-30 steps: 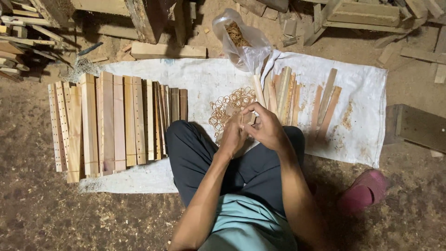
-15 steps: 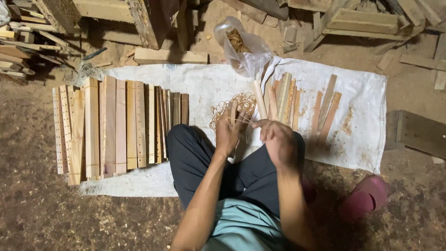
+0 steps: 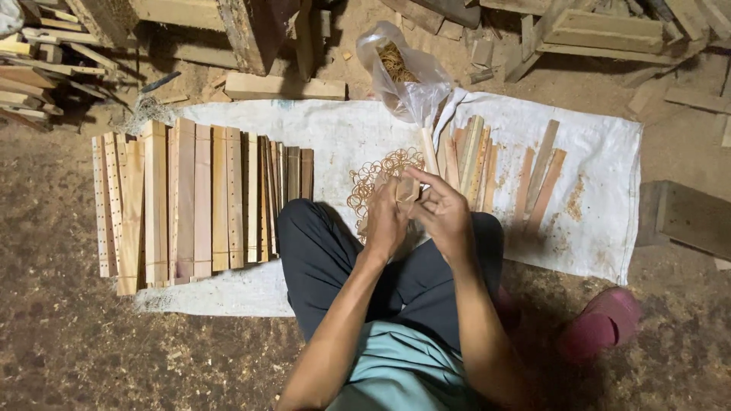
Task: Applying rubber bands to the ends of wooden slats and stacking them in a pile.
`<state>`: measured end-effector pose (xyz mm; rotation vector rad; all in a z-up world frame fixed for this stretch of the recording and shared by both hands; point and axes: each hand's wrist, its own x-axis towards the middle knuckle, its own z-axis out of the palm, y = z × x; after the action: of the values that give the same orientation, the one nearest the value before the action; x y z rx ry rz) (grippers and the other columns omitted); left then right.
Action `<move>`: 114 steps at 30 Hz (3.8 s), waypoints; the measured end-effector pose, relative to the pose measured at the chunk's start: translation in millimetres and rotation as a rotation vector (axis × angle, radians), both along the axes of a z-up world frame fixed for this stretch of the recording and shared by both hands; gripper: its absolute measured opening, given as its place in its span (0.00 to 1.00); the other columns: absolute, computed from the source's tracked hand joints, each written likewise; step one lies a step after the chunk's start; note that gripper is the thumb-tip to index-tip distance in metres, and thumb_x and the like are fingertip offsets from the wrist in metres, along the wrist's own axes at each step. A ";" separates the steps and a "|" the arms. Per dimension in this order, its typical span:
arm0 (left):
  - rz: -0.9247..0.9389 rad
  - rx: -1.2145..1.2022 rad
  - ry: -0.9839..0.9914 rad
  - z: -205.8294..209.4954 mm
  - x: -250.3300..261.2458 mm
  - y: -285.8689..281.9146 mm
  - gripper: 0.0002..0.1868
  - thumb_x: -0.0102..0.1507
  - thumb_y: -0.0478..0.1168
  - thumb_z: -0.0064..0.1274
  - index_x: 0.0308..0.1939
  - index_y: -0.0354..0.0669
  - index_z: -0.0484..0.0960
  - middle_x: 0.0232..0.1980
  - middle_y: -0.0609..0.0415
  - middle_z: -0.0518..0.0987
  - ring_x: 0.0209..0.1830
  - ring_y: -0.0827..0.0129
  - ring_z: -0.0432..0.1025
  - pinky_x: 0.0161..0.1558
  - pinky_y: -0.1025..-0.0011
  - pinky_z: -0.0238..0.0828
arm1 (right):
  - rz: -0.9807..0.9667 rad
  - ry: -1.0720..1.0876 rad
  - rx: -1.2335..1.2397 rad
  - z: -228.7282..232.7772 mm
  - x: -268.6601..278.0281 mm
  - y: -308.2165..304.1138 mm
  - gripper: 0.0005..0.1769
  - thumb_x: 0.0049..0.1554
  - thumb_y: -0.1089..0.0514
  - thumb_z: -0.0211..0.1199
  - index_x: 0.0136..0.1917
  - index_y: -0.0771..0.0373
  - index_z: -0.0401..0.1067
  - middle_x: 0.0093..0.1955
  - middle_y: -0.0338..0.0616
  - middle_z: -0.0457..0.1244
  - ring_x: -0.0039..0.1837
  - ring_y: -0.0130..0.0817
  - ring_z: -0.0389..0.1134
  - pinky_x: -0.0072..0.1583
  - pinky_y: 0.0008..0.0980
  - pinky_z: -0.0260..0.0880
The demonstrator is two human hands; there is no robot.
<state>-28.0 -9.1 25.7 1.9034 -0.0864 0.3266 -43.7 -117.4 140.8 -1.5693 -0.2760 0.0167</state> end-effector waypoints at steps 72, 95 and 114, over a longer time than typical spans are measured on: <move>0.601 0.122 0.374 58.5 -84.6 189.8 0.23 0.62 0.45 0.59 0.60 0.45 0.75 0.48 0.44 0.71 0.48 0.32 0.74 0.46 0.42 0.75 | 0.284 0.364 0.032 -97.4 49.9 222.3 0.25 0.61 0.59 0.65 0.66 0.68 0.59 0.47 0.46 0.63 0.41 0.30 0.70 0.35 0.23 0.76; 0.932 0.453 0.369 16.8 -80.9 331.9 0.21 0.58 0.40 0.64 0.55 0.52 0.82 0.45 0.52 0.77 0.50 0.53 0.72 0.51 0.59 0.68 | 0.450 0.280 -0.306 -94.4 38.6 380.9 0.34 0.60 0.54 0.66 0.73 0.68 0.59 0.47 0.59 0.68 0.37 0.39 0.75 0.37 0.31 0.80; 0.570 0.173 0.243 31.2 -45.8 202.1 0.13 0.63 0.36 0.53 0.52 0.47 0.81 0.41 0.44 0.81 0.44 0.44 0.78 0.47 0.52 0.74 | 0.131 0.443 -0.136 -125.8 52.8 237.1 0.24 0.65 0.49 0.61 0.70 0.61 0.66 0.48 0.52 0.69 0.45 0.34 0.69 0.43 0.32 0.74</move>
<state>-73.8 193.1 56.9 2.1006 0.6170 0.4757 9.1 119.7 15.0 -1.6334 -0.0272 0.4878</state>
